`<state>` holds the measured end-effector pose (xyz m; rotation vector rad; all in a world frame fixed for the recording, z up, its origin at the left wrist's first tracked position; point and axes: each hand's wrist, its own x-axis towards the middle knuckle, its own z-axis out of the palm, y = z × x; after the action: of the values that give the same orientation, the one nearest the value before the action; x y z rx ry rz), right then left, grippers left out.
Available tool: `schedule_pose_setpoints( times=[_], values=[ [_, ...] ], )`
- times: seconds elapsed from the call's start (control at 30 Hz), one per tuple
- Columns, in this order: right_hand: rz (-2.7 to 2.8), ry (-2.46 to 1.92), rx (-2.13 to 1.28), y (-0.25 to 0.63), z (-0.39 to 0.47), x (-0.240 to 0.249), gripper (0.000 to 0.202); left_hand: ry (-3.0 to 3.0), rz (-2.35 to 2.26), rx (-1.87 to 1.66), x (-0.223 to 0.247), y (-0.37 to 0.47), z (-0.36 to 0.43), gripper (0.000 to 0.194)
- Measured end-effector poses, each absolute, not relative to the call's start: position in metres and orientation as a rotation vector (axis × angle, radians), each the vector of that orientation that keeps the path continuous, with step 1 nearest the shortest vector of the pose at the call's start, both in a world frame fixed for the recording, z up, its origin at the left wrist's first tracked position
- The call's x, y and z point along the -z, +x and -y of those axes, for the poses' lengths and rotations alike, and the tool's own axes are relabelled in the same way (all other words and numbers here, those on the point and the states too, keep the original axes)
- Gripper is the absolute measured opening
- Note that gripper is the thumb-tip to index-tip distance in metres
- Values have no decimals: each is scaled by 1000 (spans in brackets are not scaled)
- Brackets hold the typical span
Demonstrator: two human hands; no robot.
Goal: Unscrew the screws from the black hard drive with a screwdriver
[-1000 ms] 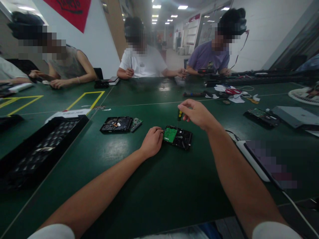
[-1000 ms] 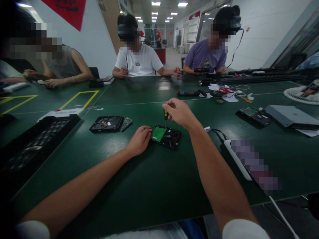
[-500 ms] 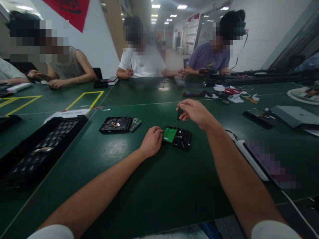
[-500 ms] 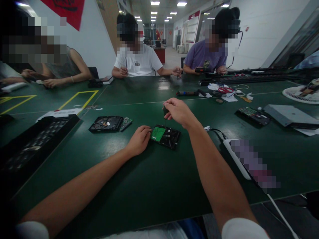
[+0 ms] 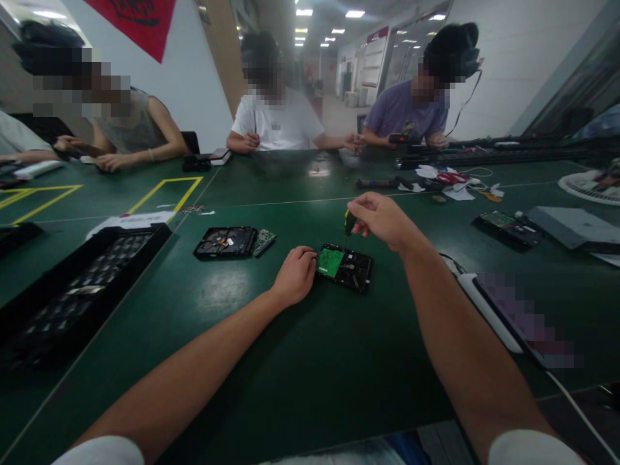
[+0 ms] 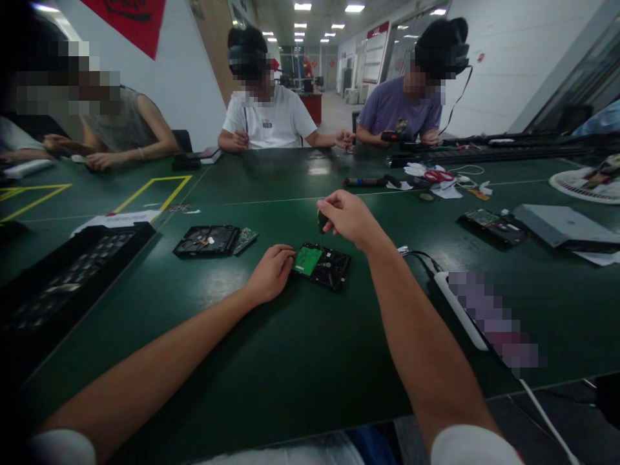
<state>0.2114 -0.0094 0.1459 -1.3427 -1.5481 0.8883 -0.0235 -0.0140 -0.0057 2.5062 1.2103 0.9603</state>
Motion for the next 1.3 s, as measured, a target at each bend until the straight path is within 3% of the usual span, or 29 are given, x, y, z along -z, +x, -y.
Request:
schedule_pose_setpoints(
  times=[0.37,0.63,1.03,1.3],
  values=[
    [1573,-1382,-836,212,10,-147,16,2497,-1223,-950,6,-24,13,32],
    [1464,-1372,-977,210,6,-149,13,2498,-1217,-956,6,-24,14,32],
    [1551,-1369,-846,212,13,-148,21,2476,-1215,-968,2,-23,16,32],
    [1608,-1349,-827,211,14,-151,15,2482,-1220,-973,4,-23,15,31]
  ],
)
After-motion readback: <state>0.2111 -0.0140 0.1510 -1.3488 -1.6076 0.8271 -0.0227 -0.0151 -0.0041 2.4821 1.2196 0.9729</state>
